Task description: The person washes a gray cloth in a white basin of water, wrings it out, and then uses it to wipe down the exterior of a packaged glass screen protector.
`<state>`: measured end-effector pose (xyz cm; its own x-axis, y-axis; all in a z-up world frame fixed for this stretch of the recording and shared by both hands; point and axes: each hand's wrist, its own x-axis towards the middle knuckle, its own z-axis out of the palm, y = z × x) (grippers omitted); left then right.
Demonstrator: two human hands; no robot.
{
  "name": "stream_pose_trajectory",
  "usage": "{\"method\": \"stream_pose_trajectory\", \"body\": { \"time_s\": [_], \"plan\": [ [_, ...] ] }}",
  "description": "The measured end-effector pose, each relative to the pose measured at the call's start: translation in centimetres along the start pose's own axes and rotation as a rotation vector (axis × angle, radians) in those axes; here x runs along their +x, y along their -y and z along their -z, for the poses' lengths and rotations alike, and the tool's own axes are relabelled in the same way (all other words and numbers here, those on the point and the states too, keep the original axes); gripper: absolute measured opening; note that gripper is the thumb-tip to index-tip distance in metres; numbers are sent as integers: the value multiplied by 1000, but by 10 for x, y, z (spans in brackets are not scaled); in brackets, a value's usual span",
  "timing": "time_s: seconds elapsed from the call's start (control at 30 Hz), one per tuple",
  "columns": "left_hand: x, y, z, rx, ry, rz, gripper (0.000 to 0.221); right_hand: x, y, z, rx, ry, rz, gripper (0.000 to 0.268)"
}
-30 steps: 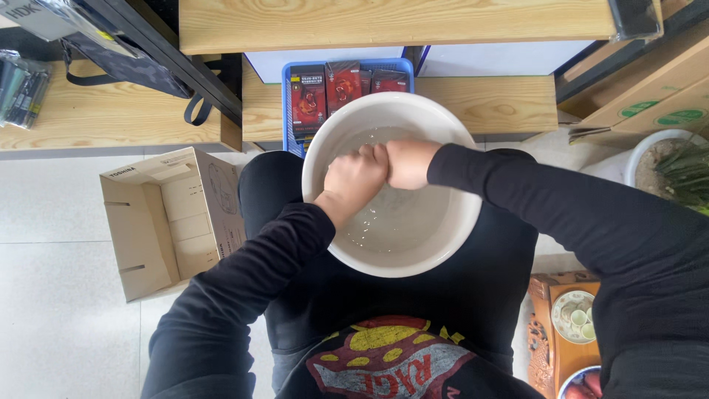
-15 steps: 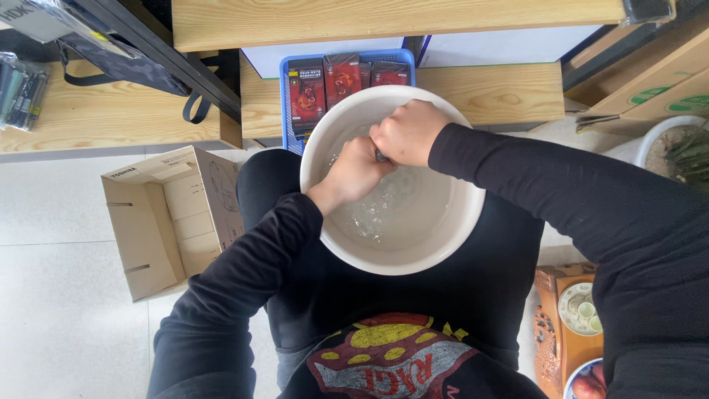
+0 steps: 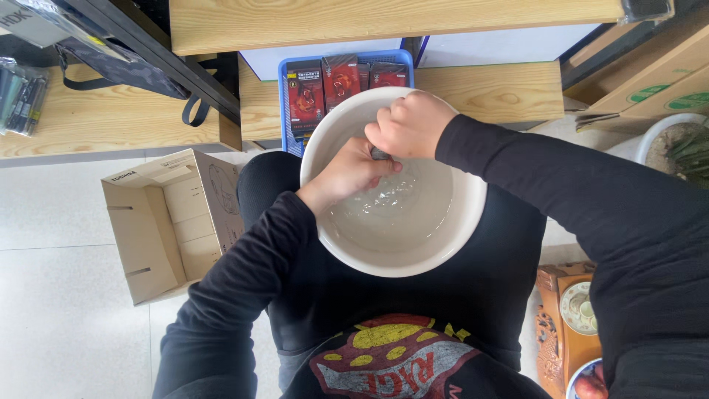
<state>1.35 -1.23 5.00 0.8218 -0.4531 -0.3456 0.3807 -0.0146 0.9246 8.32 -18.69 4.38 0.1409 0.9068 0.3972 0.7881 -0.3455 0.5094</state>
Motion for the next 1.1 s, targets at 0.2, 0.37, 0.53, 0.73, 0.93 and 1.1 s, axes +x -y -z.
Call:
{"method": "stream_pose_trajectory", "body": {
  "time_s": [0.2, 0.37, 0.53, 0.73, 0.93, 1.1],
  "plan": [
    [-9, -14, -5, 721, -294, -95, 36, 15, -12, 26, 542, 845, -398, 30],
    [-15, 2, -6, 1150, -475, -505, 72, 2, -25, 25, 884, 1081, -703, 52],
    [-32, -8, -23, 1637, -629, -1107, 46, 10, -32, 45, 1812, 1236, -1026, 40],
    [-20, -7, -19, 1810, -810, -1214, 17, 18, -1, 45, 1778, 1352, -949, 41],
    [36, 76, 6, 1687, -705, -760, 13, 43, 4, 64, 823, 990, -709, 28],
    [18, 19, -6, 1093, -369, -135, 19, 11, 13, 30, 400, 570, -388, 21]
  ]
}}
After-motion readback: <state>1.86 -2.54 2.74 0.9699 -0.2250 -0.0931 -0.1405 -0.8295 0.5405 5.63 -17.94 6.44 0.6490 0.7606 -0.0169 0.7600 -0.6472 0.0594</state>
